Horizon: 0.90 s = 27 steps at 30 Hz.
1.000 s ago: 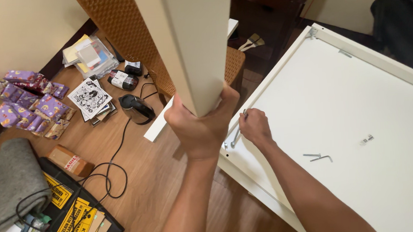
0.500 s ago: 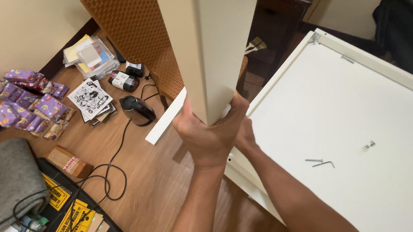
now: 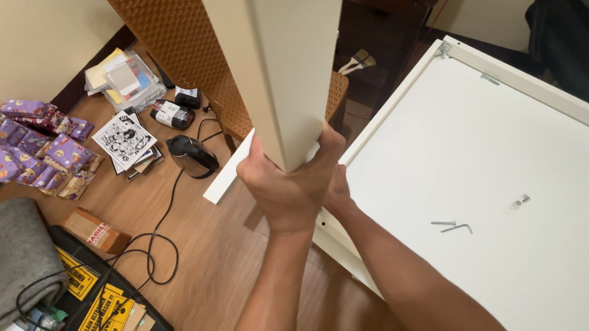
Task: The person assembles a small white table, holding a leg against the tabletop panel and driving screws into the corner brackets by hand, then using an L-shaped hex key to tighten the screws. A wrench rests on the panel and the person works on one leg at a time.
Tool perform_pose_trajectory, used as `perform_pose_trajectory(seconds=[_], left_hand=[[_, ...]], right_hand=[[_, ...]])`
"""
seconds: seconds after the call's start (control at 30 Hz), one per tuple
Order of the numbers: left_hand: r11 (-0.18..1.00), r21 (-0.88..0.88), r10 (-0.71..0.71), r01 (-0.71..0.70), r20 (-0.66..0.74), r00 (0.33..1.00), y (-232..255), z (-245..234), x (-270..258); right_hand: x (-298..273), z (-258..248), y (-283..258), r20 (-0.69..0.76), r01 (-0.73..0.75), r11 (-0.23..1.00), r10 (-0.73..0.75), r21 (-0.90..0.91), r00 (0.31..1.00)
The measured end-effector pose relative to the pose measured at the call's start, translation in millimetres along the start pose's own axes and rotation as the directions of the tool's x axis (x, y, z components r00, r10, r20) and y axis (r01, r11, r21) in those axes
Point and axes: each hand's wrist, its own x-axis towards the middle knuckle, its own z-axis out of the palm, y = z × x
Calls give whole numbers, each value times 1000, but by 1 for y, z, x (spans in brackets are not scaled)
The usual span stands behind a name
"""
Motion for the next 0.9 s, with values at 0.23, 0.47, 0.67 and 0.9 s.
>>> perform_pose_trajectory(seconds=[0.23,0.47,0.67,0.9], left_hand=[[1000,-20,8,-8,-18,1000,-1,1,1],[997,36,68,-68,-14,998,2,4,5],[1000,10,13,-13,3,1000,3,3,2],[999,9,31,-31,4,1000,3,0,-2]], right_hand=[[-48,-1,12,-46,1,989,-8,-148,999],[-162,20,20,-134,-244,969,238,-32,962],[-171,36,31,-231,-389,918,396,77,889],[-167,46,32,-289,-379,909,321,-171,902]])
